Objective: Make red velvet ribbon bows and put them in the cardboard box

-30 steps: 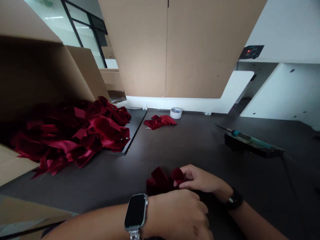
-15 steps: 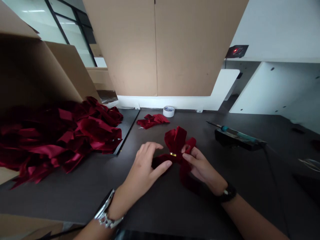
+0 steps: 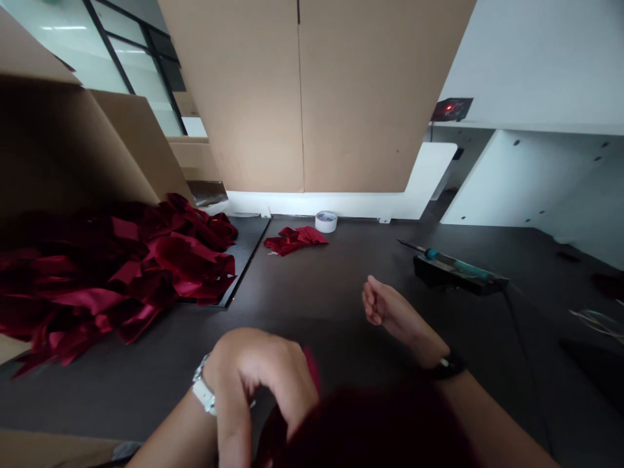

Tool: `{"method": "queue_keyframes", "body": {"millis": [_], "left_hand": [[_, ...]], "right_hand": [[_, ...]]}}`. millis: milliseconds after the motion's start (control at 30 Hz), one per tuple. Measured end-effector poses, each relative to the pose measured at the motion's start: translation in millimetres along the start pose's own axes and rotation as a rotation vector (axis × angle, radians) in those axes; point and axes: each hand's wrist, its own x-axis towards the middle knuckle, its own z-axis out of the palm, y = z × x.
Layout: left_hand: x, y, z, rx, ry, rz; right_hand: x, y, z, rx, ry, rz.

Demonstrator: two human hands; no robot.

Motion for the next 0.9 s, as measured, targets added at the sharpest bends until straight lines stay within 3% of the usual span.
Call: {"method": "queue_keyframes", "body": {"millis": [67, 133, 233, 367, 500, 633, 733, 900], "left_hand": [[9.2, -4.0, 0.2, -0.254, -0.342, 0.088], [15.3, -9.5, 1.4, -0.427, -0.495, -0.028], [17.0, -25.6, 4.2, -0.241, -0.36, -0.347], [14.7, -55.7, 0.2, 0.176, -0.29, -0.524], [28.5, -84.4, -23.9, 0.412, -0.094, -0.591], [61.6, -122.7, -46.5, 0.586, 0.175, -0.637], [84.1, -153.8, -49.5, 0.719, 0.328, -0.664], [103.3, -188.2, -41.1, 0.799, 0.384, -0.655]], "right_hand": [[3.5, 4.2, 2.1, 0.057, -0.001, 0.018], [5.5, 8.5, 2.9, 0.044, 0.001, 0.023], [6.7, 12.6, 2.1, 0.011, 0.008, 0.016], [8.7, 14.3, 1.6, -0.056, 0.092, -0.021], [11.6, 15.6, 4.2, -0.151, 0.157, -0.07], [13.5, 17.9, 8.5, -0.187, 0.121, -0.073], [16.3, 20.9, 9.4, -0.209, 0.085, -0.075], [23.6, 25.6, 4.6, -0.238, 0.072, -0.067]]}}
